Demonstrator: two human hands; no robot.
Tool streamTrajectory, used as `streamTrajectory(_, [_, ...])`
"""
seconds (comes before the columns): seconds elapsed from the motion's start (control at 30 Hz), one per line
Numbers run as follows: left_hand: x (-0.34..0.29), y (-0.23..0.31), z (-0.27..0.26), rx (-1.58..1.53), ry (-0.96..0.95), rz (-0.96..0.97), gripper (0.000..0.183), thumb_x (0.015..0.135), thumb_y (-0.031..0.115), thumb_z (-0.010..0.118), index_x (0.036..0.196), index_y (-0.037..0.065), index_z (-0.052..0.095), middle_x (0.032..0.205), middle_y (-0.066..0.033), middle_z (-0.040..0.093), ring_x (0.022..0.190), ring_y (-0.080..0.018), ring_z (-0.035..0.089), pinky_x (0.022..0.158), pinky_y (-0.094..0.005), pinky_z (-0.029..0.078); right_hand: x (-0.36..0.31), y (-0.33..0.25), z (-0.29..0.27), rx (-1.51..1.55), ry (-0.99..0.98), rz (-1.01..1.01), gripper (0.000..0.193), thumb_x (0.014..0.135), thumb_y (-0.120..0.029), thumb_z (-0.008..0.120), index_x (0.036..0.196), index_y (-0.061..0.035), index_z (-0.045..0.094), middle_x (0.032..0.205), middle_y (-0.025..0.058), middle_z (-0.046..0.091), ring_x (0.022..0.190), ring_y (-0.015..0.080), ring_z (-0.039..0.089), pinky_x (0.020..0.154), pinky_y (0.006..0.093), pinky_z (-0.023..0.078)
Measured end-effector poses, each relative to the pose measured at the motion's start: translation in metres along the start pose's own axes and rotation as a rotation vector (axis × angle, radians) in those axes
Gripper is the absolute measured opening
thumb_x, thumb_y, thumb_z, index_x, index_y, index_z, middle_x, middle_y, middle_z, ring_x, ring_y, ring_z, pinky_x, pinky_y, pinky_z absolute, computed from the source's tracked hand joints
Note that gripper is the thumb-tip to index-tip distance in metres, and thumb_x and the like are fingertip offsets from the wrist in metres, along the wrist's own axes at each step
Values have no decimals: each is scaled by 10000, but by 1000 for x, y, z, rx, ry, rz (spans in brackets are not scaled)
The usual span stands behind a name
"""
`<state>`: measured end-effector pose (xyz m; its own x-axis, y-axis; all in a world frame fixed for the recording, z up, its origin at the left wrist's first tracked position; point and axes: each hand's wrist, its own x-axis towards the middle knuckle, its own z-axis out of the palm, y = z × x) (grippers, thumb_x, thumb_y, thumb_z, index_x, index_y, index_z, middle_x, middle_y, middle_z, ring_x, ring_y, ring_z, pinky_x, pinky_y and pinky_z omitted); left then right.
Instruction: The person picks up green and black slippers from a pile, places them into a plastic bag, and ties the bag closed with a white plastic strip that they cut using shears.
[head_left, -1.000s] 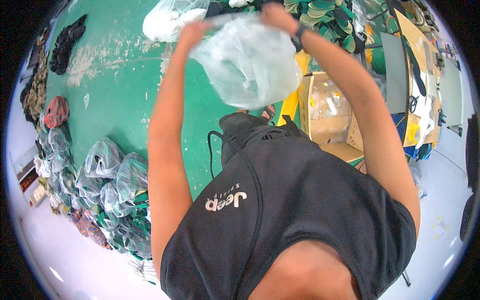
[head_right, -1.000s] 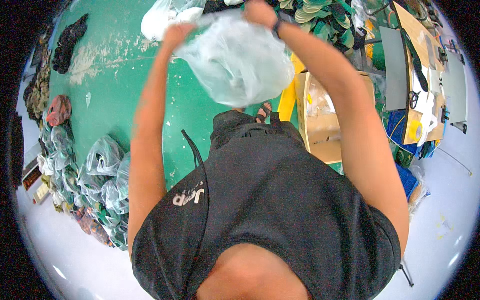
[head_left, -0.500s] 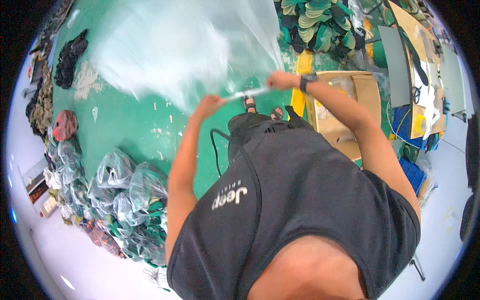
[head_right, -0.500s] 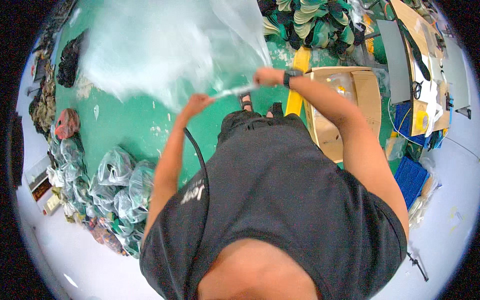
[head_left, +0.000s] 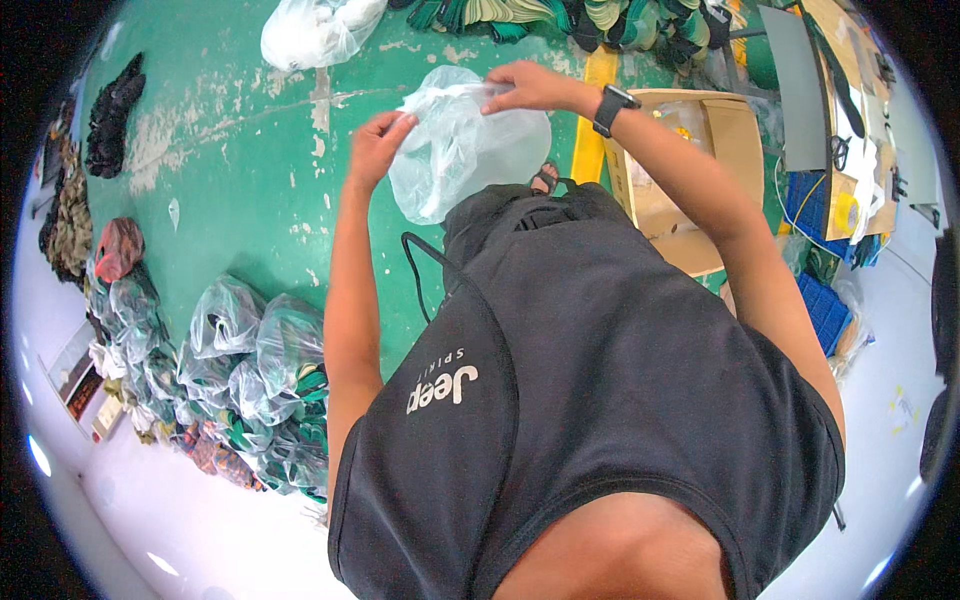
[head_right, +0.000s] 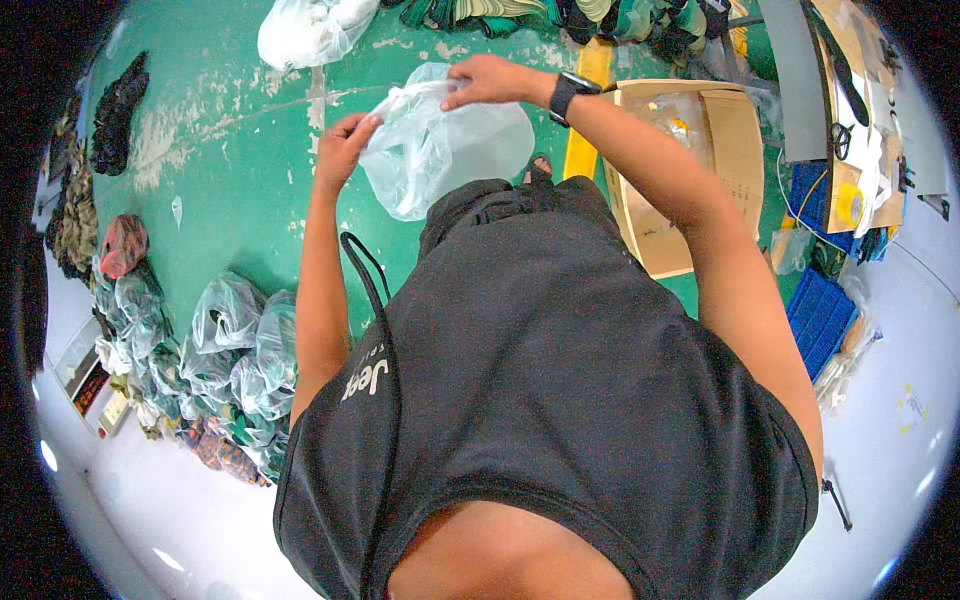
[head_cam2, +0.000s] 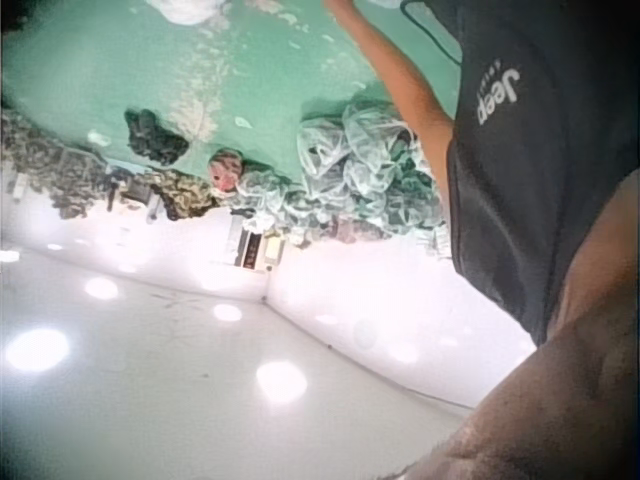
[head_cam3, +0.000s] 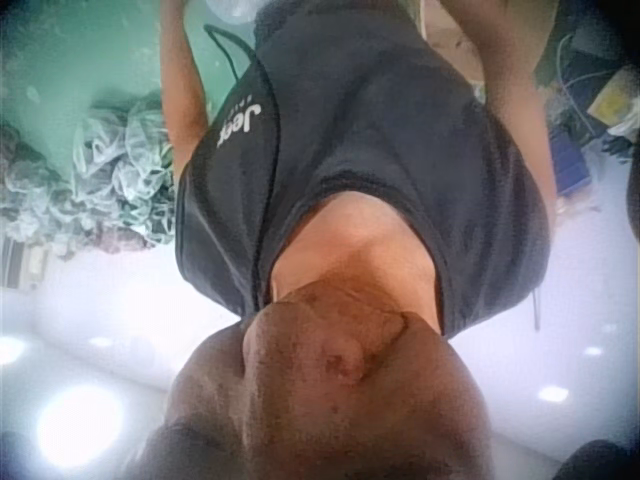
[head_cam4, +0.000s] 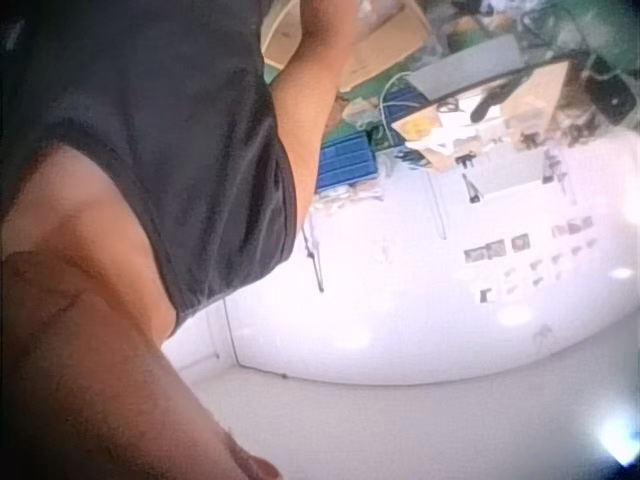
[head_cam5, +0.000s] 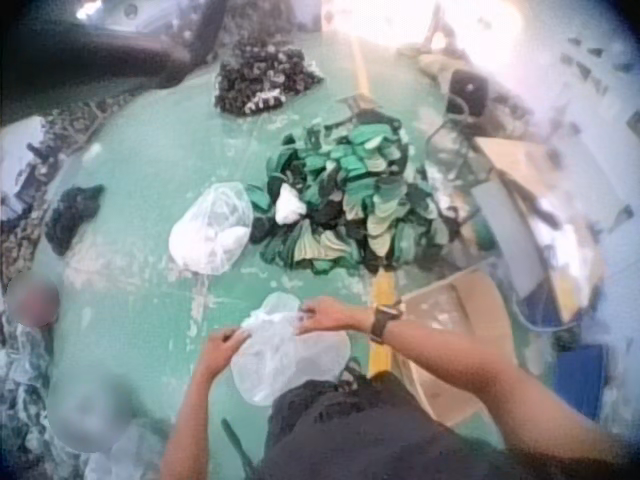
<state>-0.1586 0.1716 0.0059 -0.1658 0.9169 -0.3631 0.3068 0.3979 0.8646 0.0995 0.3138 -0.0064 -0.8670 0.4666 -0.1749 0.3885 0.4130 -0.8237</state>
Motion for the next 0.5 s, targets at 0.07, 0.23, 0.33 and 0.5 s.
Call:
streamTrajectory(0.07, [11,11,-6,67,26,98,214,812,230,689,857,21,680,847,25,629,761,-63,544,678,-209,423,17,1,-12,-66,61,-147,421,835,-449,589,885,-31,616,713,118,574,654,227,505,605,355,413])
streamTrajectory(0.23, [27,63,-15,-64,-78,193,218,856,171,633,1003,14,592,803,-27,644,714,-97,573,698,-237,437,56,-34,-45,163,-33,-182,263,912,-304,546,945,-58,633,826,10,606,805,89,531,749,252,424])
streamTrajectory(0.33, [49,72,-33,-172,-88,275,213,879,177,606,1006,7,591,739,-15,613,666,-91,556,668,-227,435,65,-45,-71,534,-81,-59,166,864,-187,585,853,-22,588,713,26,573,650,109,555,588,256,453])
streamTrajectory(0.5, [63,95,-74,-207,-74,265,219,883,205,601,986,14,633,701,-12,593,636,-89,563,596,-221,430,64,-96,-108,282,-24,-125,236,861,-261,594,845,-27,605,677,6,542,610,82,516,560,245,437])
